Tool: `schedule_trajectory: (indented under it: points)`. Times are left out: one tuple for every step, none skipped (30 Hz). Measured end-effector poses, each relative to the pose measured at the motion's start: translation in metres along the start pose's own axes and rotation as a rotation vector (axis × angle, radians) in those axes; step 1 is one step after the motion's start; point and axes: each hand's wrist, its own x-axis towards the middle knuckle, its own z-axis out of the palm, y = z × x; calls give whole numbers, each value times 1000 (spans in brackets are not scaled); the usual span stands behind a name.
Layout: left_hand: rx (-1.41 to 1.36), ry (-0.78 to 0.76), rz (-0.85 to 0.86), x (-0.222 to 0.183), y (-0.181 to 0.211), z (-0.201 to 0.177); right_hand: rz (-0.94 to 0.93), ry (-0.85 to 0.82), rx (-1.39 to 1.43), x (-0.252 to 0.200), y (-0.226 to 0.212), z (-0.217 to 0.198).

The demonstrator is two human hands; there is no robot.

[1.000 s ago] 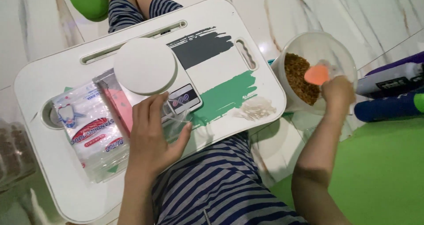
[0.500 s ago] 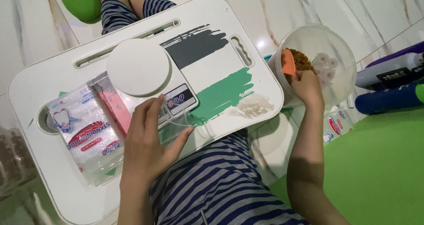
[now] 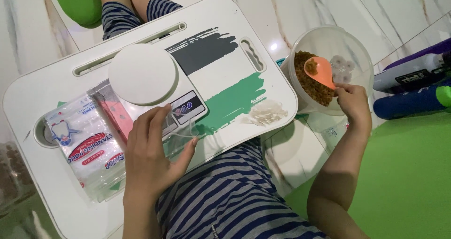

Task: Portioning small food items into plastic bags using a digital scale and a scoop.

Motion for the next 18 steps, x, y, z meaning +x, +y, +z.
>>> schedule_trajectory:
  points:
    - [-4,0,-2,0,0,0,-20,11,7,3,5,-2]
    - [-6,3,-6,0,0,0,-43,22,14,6,10,-4]
    - [-4,6,-8,0,-1,2,-47,21,14,-8,-3,-9]
    - [7,4,1,0,-2,3,-32,8,32,-22,-16,-13]
    - [18,3,9,0,-2,3,-18,-4,51,-36,-29,-17]
    - [23,5,4,2,-3,5,-22,-9,50,-32,-22,-20]
    - [3,-11,21,3,-5,6,-95,4,51,-27,-15,-23]
    - [-15,-26,38,5,-6,7,-169,15,53,-23,-9,-24]
    - [-9,-23,33,5,-7,11,-175,9,53,-34,-18,-28]
    - [-16,-43,43,6,-8,14,-265,-25,59,-46,-27,-30]
    - [-24,-64,53,6,-10,16,-354,-59,65,-57,-37,-33]
    - [-13,-59,41,7,-10,20,-365,-73,64,-66,-44,-35]
    - [-7,-67,55,7,-10,23,-506,-110,7,-75,-52,-36]
    - [0,-76,69,8,-11,26,-647,-149,-48,-83,-59,-37]
    - [13,-72,56,7,-10,27,-658,-164,-47,-98,-74,-33]
    - [13,-70,48,7,-9,29,-732,-192,-42,-113,-89,-30]
    - [14,-68,39,7,-8,31,-807,-220,-37,-127,-103,-28]
    - [22,-65,29,7,-7,32,-814,-231,-36,-139,-116,-23]
